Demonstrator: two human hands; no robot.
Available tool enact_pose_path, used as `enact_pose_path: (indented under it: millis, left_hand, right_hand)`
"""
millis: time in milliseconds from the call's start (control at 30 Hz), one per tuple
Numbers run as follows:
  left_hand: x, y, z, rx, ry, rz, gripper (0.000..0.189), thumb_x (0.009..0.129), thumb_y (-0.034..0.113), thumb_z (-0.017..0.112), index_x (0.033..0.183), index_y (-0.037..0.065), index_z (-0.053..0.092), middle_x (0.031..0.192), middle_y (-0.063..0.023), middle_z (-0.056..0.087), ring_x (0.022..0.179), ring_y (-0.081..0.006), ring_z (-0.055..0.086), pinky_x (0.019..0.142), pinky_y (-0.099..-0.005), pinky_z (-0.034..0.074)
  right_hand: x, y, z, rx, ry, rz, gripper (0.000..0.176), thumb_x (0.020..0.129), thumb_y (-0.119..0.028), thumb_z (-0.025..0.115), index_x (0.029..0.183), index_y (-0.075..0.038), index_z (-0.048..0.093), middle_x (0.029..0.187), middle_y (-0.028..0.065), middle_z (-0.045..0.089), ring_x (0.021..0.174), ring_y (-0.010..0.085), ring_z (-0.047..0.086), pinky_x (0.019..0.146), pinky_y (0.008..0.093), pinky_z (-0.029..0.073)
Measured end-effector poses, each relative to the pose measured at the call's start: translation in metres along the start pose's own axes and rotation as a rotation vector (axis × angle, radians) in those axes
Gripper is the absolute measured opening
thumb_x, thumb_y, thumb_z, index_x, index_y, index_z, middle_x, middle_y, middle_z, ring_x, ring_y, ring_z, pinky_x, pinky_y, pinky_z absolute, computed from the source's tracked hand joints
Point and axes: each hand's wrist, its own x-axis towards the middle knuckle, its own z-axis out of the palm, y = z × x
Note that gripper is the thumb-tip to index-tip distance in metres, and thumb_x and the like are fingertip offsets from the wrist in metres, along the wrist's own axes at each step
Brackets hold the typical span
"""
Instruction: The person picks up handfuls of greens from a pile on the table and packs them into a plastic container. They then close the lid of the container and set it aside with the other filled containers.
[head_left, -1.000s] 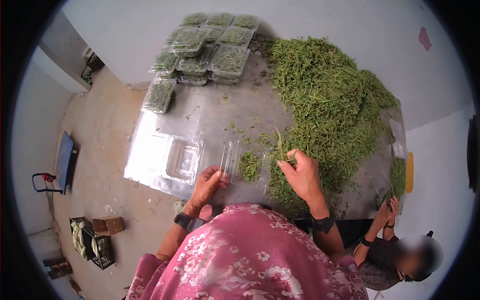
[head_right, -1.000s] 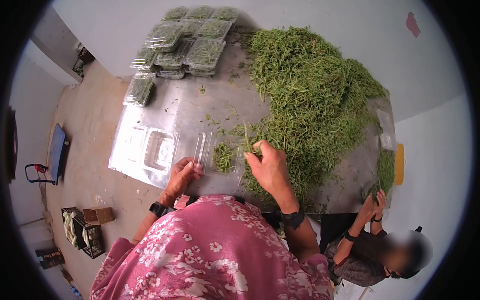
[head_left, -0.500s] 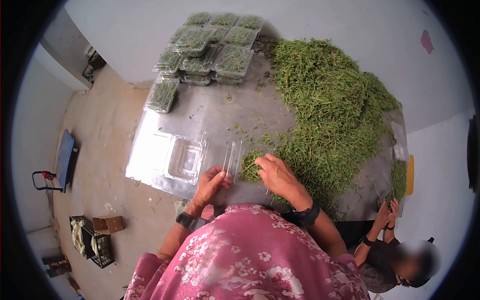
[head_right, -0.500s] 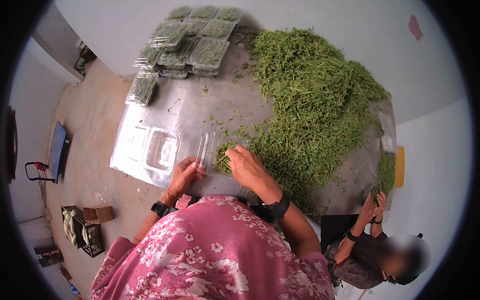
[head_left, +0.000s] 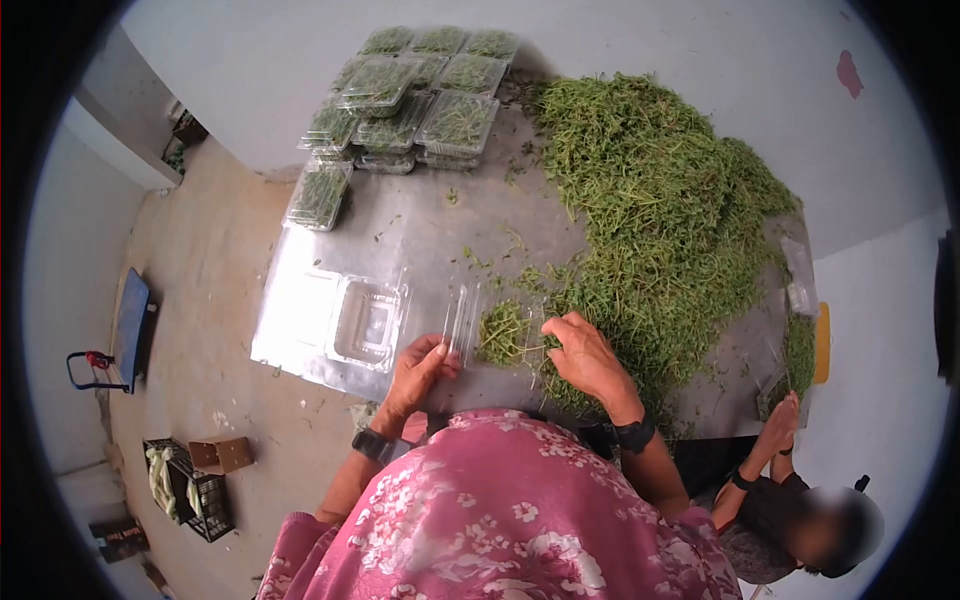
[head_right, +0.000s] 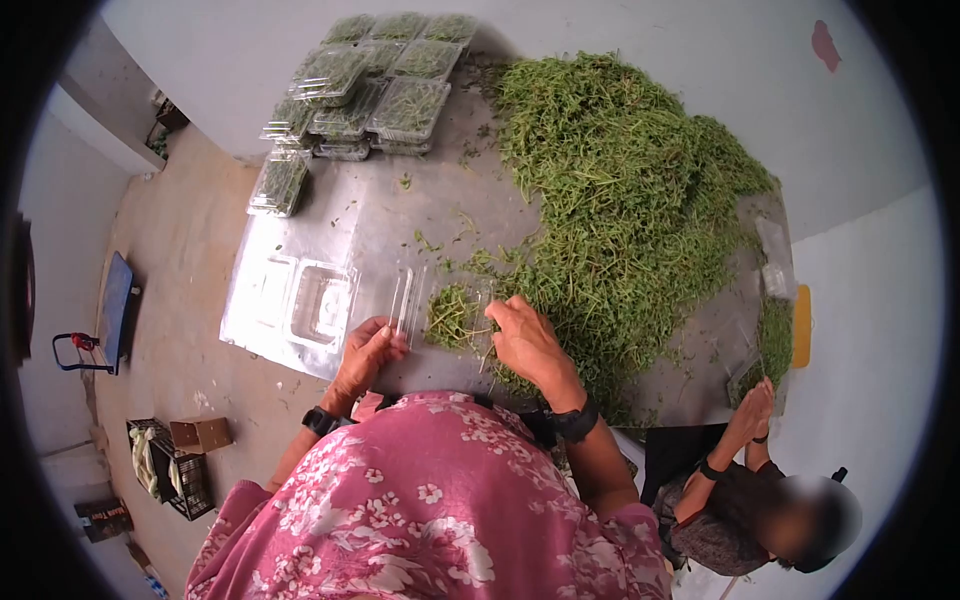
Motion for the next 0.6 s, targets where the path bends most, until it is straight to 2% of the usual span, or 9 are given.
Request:
enact_pose_path:
  millis: [67, 100, 200, 300, 433, 500, 600]
  left_hand:
    - [0.000, 0.000, 0.001, -0.002, 0.011, -0.007, 0.039, 0.092, 0.027, 0.060, 0.115, -0.003, 0.052, 0.094, -0.0097, 0.064, 0.080, -0.0137, 0.063, 0.070, -0.0245, 0.052]
    - [0.000, 0.000, 0.001, -0.001, 0.007, -0.007, 0.038, 0.092, 0.026, 0.060, 0.115, -0.004, 0.052, 0.095, -0.0097, 0.064, 0.080, -0.0136, 0.063, 0.070, -0.0244, 0.052]
    - [0.001, -0.001, 0.000, 0.001, 0.004, -0.003, 0.038, 0.092, 0.026, 0.060, 0.115, -0.004, 0.052, 0.095, -0.0097, 0.064, 0.080, -0.0134, 0.063, 0.070, -0.0241, 0.052]
    - [0.000, -0.001, 0.000, 0.004, 0.013, -0.005, 0.037, 0.092, 0.025, 0.060, 0.114, -0.004, 0.052, 0.095, -0.0098, 0.064, 0.080, -0.0133, 0.063, 0.070, -0.0241, 0.052]
    - [0.000, -0.001, 0.001, -0.011, 0.012, -0.006, 0.037, 0.092, 0.025, 0.060, 0.114, -0.004, 0.052, 0.095, -0.0102, 0.064, 0.079, -0.0136, 0.063, 0.070, -0.0243, 0.052]
    - [0.000, -0.001, 0.002, -0.020, 0.005, -0.009, 0.036, 0.092, 0.024, 0.060, 0.114, -0.004, 0.052, 0.095, -0.0105, 0.064, 0.079, -0.0139, 0.063, 0.070, -0.0244, 0.052]
    - [0.001, 0.001, 0.003, -0.022, -0.003, -0.010, 0.035, 0.092, 0.023, 0.060, 0.114, -0.004, 0.051, 0.094, -0.0109, 0.064, 0.079, -0.0144, 0.063, 0.070, -0.0246, 0.052]
  right_hand:
    - [-0.004, 0.010, 0.012, 0.012, -0.011, -0.006, 0.025, 0.079, -0.005, 0.061, 0.103, -0.002, 0.055, 0.096, 0.0162, 0.055, 0.085, 0.0345, 0.056, 0.076, 0.0423, 0.045]
    - [-0.002, 0.011, 0.016, 0.107, -0.005, -0.032, 0.018, 0.079, -0.004, 0.058, 0.097, -0.002, 0.055, 0.093, 0.0194, 0.058, 0.089, 0.0378, 0.056, 0.076, 0.0444, 0.046]
    - [0.003, 0.014, 0.024, 0.188, 0.020, -0.056, 0.006, 0.082, -0.005, 0.055, 0.086, 0.000, 0.056, 0.081, 0.0188, 0.058, 0.079, 0.0378, 0.058, 0.069, 0.0432, 0.047]
    - [0.004, 0.011, 0.021, 0.148, 0.088, -0.056, 0.006, 0.083, -0.005, 0.057, 0.081, 0.001, 0.055, 0.071, 0.0144, 0.057, 0.072, 0.0327, 0.057, 0.066, 0.0399, 0.046]
    - [0.010, -0.003, -0.009, 0.163, 0.070, -0.122, 0.007, 0.082, -0.006, 0.057, 0.081, 0.001, 0.054, 0.072, 0.0143, 0.057, 0.071, 0.0327, 0.057, 0.065, 0.0398, 0.045]
    - [0.015, -0.012, -0.022, 0.167, -0.005, -0.197, 0.007, 0.082, -0.006, 0.057, 0.080, 0.000, 0.054, 0.073, 0.0143, 0.056, 0.071, 0.0332, 0.056, 0.064, 0.0403, 0.045]
    - [0.029, -0.012, -0.019, 0.077, -0.064, -0.262, 0.004, 0.082, -0.004, 0.055, 0.082, 0.000, 0.054, 0.078, 0.0156, 0.055, 0.073, 0.0346, 0.056, 0.064, 0.0422, 0.045]
